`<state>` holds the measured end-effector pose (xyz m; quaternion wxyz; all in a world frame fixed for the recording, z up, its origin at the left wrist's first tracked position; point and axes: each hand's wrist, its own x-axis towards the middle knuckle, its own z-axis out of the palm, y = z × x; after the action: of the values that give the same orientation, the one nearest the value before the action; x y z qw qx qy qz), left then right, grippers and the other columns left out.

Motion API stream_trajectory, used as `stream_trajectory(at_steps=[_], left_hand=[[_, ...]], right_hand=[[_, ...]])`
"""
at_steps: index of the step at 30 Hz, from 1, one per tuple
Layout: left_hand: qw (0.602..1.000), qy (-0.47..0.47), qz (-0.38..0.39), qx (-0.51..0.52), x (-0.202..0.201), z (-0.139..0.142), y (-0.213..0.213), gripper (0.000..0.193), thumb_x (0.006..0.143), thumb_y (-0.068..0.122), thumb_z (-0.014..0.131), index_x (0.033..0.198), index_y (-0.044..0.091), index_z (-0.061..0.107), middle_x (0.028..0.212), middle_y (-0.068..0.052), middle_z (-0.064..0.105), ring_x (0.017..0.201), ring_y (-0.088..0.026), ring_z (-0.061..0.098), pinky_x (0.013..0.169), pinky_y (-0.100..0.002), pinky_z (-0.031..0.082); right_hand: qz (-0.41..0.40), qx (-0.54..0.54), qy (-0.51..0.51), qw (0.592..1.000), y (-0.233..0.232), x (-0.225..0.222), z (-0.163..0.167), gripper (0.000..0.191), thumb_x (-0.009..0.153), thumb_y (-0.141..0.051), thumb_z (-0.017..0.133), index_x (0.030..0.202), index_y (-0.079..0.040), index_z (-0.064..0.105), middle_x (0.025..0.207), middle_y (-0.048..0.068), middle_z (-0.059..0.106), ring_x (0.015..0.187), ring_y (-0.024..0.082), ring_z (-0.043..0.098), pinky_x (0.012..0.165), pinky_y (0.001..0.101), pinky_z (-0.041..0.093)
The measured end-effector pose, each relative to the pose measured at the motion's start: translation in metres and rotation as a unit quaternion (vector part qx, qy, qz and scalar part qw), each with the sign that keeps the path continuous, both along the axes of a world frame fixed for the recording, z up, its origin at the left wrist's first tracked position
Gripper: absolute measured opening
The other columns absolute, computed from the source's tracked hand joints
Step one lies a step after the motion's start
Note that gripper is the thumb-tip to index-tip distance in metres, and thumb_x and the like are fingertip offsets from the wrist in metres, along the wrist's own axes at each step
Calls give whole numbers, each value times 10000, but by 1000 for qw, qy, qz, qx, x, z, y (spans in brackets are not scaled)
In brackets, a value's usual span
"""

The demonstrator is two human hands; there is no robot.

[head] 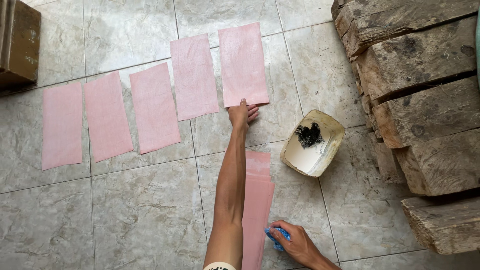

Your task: The person kneels on a tiled floor applying white paste with a blue cloth onto pink rectangular paper sheets laid out in rows. They dip the cloth into a bowl of paste, spread it over each sheet, turn sheets over to coat both sides, and set finished sheets aside before carrying the paste bowl to a wooden bench.

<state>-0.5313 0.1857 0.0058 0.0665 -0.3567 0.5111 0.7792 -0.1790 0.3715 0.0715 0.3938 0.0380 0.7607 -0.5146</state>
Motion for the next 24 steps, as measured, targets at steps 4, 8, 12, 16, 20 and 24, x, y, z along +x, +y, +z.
stream_trajectory(at_steps=[4, 8, 12, 16, 20, 24], left_hand=[[999, 16, -34, -8, 5, 4, -3, 369, 1028, 179, 501, 1220, -129, 566, 1089, -250, 742, 929, -325, 772, 699, -381, 676], [995, 2, -98, -20, 28, 10, -9, 354, 1023, 220, 542, 1156, -96, 632, 1084, -203, 755, 918, -271, 772, 715, -362, 661], [981, 44, -167, -92, 83, 16, -30, 318, 995, 212, 587, 1152, -54, 659, 1069, -168, 768, 898, -248, 772, 717, -344, 633], [933, 78, -215, -278, 181, 25, -70, 340, 957, 259, 629, 1160, -6, 696, 1029, -113, 795, 938, -240, 776, 752, -359, 633], [743, 104, -256, -610, 318, 38, -105, 503, 854, 306, 771, 1215, -4, 606, 1162, -207, 652, 1086, -418, 610, 866, -529, 526], [683, -31, -378, -624, 410, 47, -104, 798, 682, 404, 920, 1205, -48, 521, 1184, -218, 587, 1129, -398, 545, 880, -540, 487]], right_hand=[[-13, -6, 32, 999, 6, 1, 5, 410, 960, -430, 612, 1125, -77, 738, 899, 52, 801, 810, 134, 704, 785, 320, 573], [-79, -38, 64, 994, 11, -30, 12, 459, 962, -426, 610, 1267, -89, 672, 1052, 52, 784, 921, 138, 718, 829, 323, 568], [-119, -73, 166, 976, 8, -72, 26, 515, 976, -388, 632, 1396, -93, 585, 1185, 82, 725, 996, 118, 682, 835, 273, 563], [-153, -54, 169, 972, 12, -89, 59, 523, 942, -312, 679, 1410, -100, 583, 1102, 101, 716, 899, 133, 707, 785, 271, 601], [-220, -39, 317, 922, 39, -94, 100, 662, 908, -340, 761, 1445, -39, 518, 1244, 145, 679, 1079, 199, 678, 938, 330, 571], [-78, 132, 436, 887, 55, -104, 101, 1049, 728, -415, 905, 1517, 0, 352, 1391, 263, 514, 1230, 371, 543, 997, 496, 479]])
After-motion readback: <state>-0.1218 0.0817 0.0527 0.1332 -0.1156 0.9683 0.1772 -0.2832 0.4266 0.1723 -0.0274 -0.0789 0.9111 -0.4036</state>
